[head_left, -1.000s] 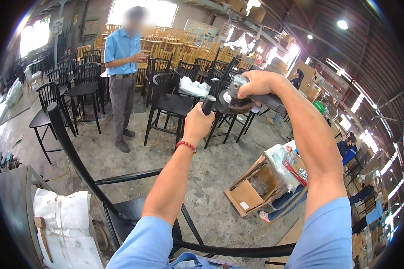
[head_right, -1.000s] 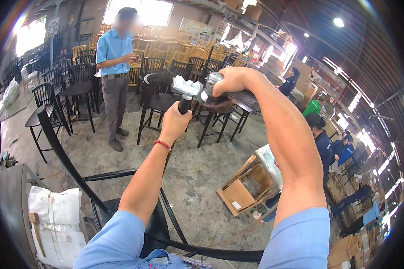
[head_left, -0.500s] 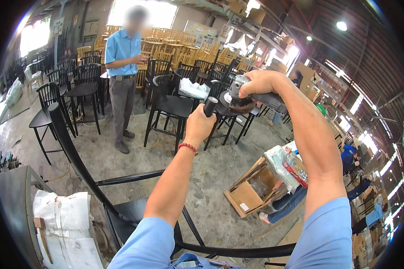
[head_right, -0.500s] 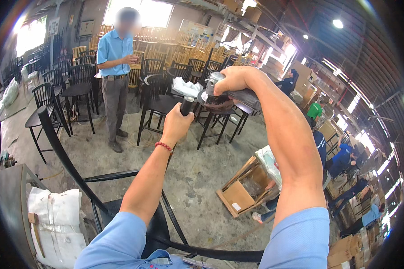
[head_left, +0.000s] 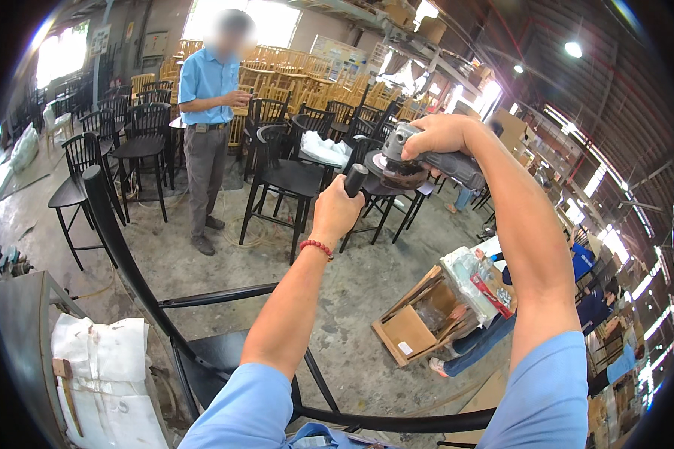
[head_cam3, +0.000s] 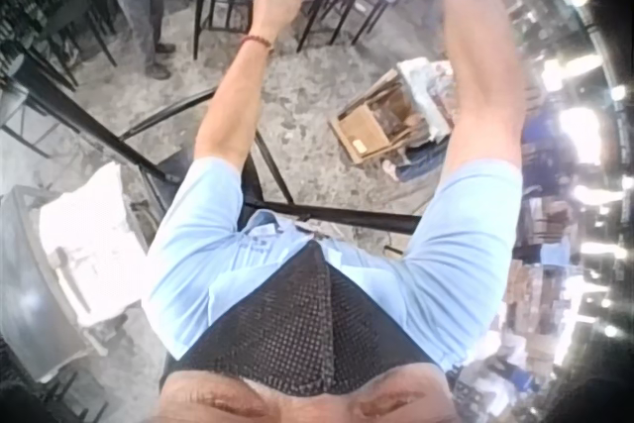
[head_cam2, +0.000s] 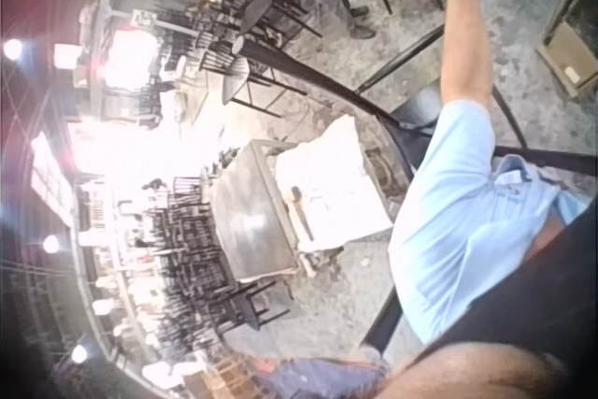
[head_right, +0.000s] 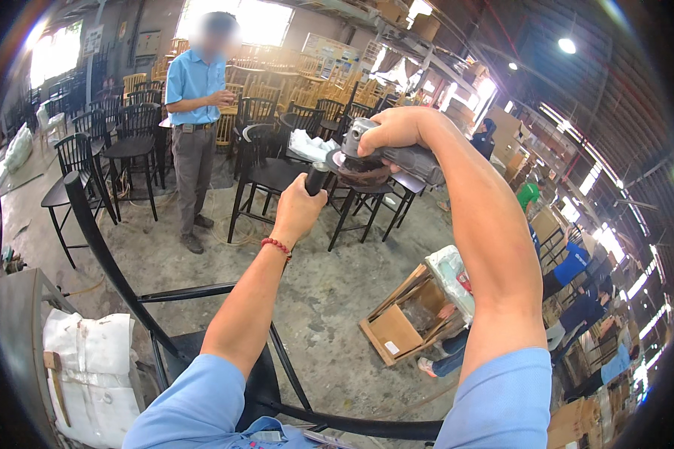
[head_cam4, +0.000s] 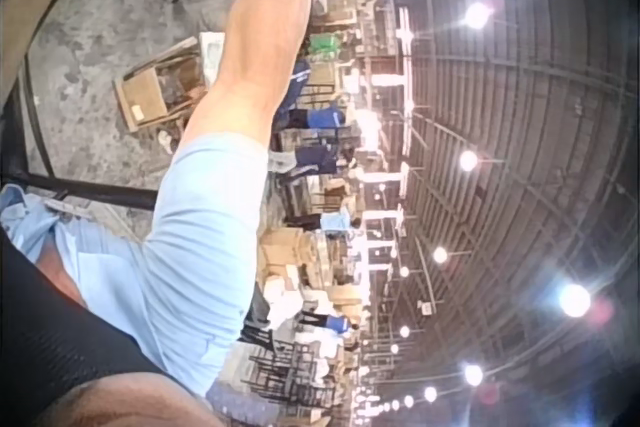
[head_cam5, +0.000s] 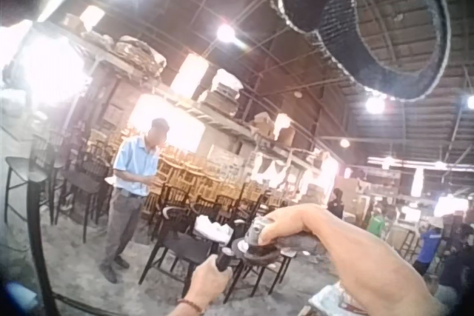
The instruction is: The person uses an angle grinder with a wire brush to smooth the frame of a black chair, then wipes the frame with a cloth. They move the chair, retrieve a new grinding disc from a toolbox, and attach it to the angle grinder.
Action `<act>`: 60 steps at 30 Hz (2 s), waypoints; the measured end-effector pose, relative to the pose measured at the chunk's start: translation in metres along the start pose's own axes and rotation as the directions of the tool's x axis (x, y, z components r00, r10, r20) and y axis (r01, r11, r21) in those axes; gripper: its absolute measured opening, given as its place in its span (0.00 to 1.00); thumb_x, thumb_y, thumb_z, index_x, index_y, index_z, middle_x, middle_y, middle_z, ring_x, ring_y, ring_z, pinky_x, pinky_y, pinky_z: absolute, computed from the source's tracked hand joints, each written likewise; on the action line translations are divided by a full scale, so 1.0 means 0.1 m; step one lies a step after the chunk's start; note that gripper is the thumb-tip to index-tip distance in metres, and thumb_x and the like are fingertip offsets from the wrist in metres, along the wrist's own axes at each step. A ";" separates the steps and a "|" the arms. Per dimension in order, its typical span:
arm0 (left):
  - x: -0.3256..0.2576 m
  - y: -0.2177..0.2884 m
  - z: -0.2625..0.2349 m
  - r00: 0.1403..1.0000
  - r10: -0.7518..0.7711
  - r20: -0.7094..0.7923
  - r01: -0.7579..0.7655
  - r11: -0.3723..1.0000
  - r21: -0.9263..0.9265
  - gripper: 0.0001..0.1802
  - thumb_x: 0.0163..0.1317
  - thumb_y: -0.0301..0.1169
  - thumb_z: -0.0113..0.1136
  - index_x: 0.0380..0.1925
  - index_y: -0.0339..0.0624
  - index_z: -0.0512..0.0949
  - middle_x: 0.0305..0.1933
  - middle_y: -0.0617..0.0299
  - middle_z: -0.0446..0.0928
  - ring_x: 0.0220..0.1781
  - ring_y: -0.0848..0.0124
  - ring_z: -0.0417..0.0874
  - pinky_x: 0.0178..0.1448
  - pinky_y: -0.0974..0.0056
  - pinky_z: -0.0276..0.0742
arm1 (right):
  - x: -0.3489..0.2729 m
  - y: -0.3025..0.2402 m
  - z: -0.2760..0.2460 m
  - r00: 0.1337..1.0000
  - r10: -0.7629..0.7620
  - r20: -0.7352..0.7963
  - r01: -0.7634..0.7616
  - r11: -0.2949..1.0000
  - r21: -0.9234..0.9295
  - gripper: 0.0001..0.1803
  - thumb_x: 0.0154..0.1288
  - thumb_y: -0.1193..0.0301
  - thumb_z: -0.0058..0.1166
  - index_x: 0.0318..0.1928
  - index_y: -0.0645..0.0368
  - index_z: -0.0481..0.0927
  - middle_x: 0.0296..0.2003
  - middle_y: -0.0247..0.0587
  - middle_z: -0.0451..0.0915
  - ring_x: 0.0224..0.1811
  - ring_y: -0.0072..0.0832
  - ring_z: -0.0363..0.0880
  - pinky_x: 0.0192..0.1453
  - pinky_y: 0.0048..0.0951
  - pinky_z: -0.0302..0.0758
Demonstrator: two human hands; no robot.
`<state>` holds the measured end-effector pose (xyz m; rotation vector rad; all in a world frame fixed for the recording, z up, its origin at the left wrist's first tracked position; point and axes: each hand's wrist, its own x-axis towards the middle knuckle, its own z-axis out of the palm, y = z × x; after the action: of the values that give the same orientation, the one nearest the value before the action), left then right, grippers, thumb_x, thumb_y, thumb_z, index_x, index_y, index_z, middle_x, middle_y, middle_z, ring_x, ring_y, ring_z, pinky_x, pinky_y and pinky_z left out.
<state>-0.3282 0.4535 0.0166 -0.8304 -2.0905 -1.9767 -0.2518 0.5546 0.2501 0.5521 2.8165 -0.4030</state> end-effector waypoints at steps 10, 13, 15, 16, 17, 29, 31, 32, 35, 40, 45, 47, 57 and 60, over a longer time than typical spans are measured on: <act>0.02 -0.05 0.00 1.000 -0.011 0.001 0.011 1.000 0.006 0.16 0.55 0.35 0.61 0.38 0.34 0.75 0.33 0.45 0.80 0.39 0.50 0.82 0.44 0.55 0.75 | -0.04 -0.05 0.06 0.999 -0.003 -0.038 -0.001 0.995 -0.104 0.27 0.52 0.60 0.63 0.51 0.58 0.74 0.28 0.42 0.78 0.22 0.27 0.79 0.27 0.31 0.79; 0.01 -0.02 0.04 1.000 0.003 0.010 -0.003 1.000 0.003 0.16 0.55 0.35 0.60 0.39 0.36 0.75 0.34 0.43 0.81 0.41 0.47 0.82 0.46 0.52 0.76 | -0.08 0.09 0.08 0.998 -0.069 0.007 0.068 0.992 0.111 0.27 0.52 0.60 0.63 0.50 0.59 0.74 0.28 0.41 0.78 0.22 0.27 0.79 0.28 0.31 0.80; 0.02 -0.03 0.02 1.000 0.006 0.007 -0.007 1.000 0.026 0.15 0.56 0.36 0.59 0.39 0.37 0.75 0.35 0.42 0.81 0.42 0.45 0.82 0.46 0.51 0.76 | -0.06 0.04 0.17 0.997 -0.069 0.016 0.066 0.985 0.157 0.26 0.51 0.60 0.63 0.49 0.59 0.74 0.28 0.41 0.78 0.22 0.27 0.79 0.28 0.31 0.80; 0.04 -0.03 0.01 1.000 0.010 0.002 -0.010 0.999 0.037 0.15 0.56 0.36 0.59 0.39 0.37 0.75 0.36 0.42 0.81 0.42 0.45 0.82 0.47 0.51 0.76 | -0.06 0.00 0.20 0.997 -0.071 0.021 0.066 0.981 0.181 0.26 0.51 0.60 0.63 0.49 0.59 0.75 0.27 0.40 0.78 0.22 0.27 0.79 0.28 0.31 0.80; 0.04 -0.02 0.03 1.000 0.016 0.004 -0.016 0.999 0.036 0.16 0.56 0.36 0.59 0.39 0.37 0.75 0.36 0.43 0.81 0.42 0.45 0.82 0.47 0.51 0.76 | -0.06 0.05 0.20 0.998 -0.057 0.005 0.056 0.989 0.135 0.26 0.52 0.60 0.63 0.49 0.59 0.74 0.27 0.40 0.78 0.22 0.27 0.79 0.28 0.31 0.80; 0.00 -0.02 0.03 1.000 0.019 0.022 -0.020 1.000 0.019 0.18 0.56 0.37 0.59 0.42 0.36 0.75 0.37 0.42 0.81 0.43 0.45 0.82 0.47 0.51 0.76 | -0.02 0.18 0.21 0.997 -0.076 -0.007 0.076 0.979 0.192 0.28 0.53 0.62 0.62 0.52 0.62 0.71 0.28 0.42 0.77 0.22 0.26 0.78 0.27 0.31 0.80; -0.01 0.01 0.07 0.999 0.018 0.037 -0.019 1.000 0.004 0.18 0.56 0.37 0.59 0.42 0.36 0.75 0.37 0.42 0.81 0.43 0.45 0.82 0.47 0.51 0.76 | -0.03 0.22 0.14 0.998 -0.017 -0.060 0.021 0.998 0.055 0.28 0.53 0.62 0.62 0.52 0.62 0.71 0.29 0.42 0.77 0.23 0.26 0.78 0.27 0.31 0.80; 0.00 -0.01 0.04 0.999 0.017 0.033 -0.017 1.000 0.005 0.18 0.56 0.37 0.59 0.42 0.36 0.75 0.37 0.42 0.81 0.43 0.45 0.82 0.47 0.51 0.76 | -0.03 0.20 0.12 0.998 -0.024 -0.057 0.026 0.999 0.046 0.27 0.53 0.62 0.63 0.51 0.60 0.72 0.29 0.41 0.77 0.23 0.25 0.78 0.27 0.31 0.81; 0.01 -0.04 0.03 1.000 0.024 0.008 -0.024 1.000 -0.001 0.16 0.55 0.36 0.60 0.38 0.35 0.74 0.34 0.45 0.80 0.40 0.50 0.82 0.45 0.54 0.75 | -0.06 0.20 0.17 0.998 -0.041 -0.041 0.050 0.967 0.251 0.26 0.52 0.62 0.63 0.51 0.59 0.73 0.31 0.42 0.77 0.24 0.25 0.78 0.27 0.31 0.81; 0.05 -0.04 0.01 0.999 0.018 0.027 -0.019 1.000 0.008 0.17 0.55 0.37 0.59 0.41 0.36 0.75 0.36 0.42 0.81 0.43 0.45 0.82 0.47 0.51 0.76 | -0.02 0.09 0.10 0.999 0.008 -0.037 -0.006 0.998 0.068 0.28 0.53 0.60 0.63 0.52 0.58 0.73 0.28 0.41 0.77 0.23 0.25 0.78 0.26 0.31 0.80; 0.02 -0.07 0.01 0.999 0.002 0.047 -0.003 1.000 0.014 0.17 0.55 0.36 0.59 0.42 0.36 0.75 0.37 0.42 0.81 0.42 0.45 0.82 0.47 0.51 0.76 | 0.11 0.03 0.16 0.998 -0.054 0.041 0.047 0.985 0.163 0.27 0.51 0.57 0.65 0.48 0.60 0.76 0.29 0.42 0.80 0.25 0.29 0.81 0.31 0.32 0.80; 0.03 -0.06 0.02 0.999 0.002 0.032 -0.002 1.000 0.008 0.17 0.56 0.36 0.59 0.42 0.37 0.75 0.37 0.42 0.81 0.42 0.45 0.82 0.47 0.51 0.76 | 0.11 -0.01 0.13 0.998 0.060 -0.024 -0.059 0.997 0.058 0.28 0.51 0.57 0.65 0.48 0.61 0.76 0.28 0.42 0.79 0.24 0.29 0.81 0.31 0.32 0.80; -0.03 0.00 0.16 0.973 0.229 -0.035 -0.227 0.972 0.056 0.19 0.55 0.34 0.62 0.43 0.34 0.77 0.40 0.44 0.80 0.43 0.52 0.82 0.50 0.54 0.75 | -0.99 1.07 0.29 0.974 -0.122 -0.193 0.172 0.947 0.270 0.26 0.55 0.59 0.64 0.51 0.60 0.73 0.31 0.41 0.79 0.27 0.26 0.80 0.31 0.30 0.79; 0.02 -0.06 0.14 0.931 0.359 -0.071 -0.352 0.931 0.097 0.28 0.61 0.39 0.64 0.57 0.36 0.70 0.55 0.45 0.77 0.58 0.57 0.77 0.63 0.59 0.69 | -1.72 1.41 0.52 0.912 -0.087 -0.400 0.274 0.856 0.438 0.27 0.54 0.61 0.65 0.51 0.61 0.74 0.33 0.43 0.80 0.27 0.27 0.81 0.33 0.31 0.80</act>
<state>-0.3293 0.4673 0.0103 -1.0041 -1.8048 -1.6931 -0.0313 0.6065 0.2197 0.4884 3.1399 -1.1916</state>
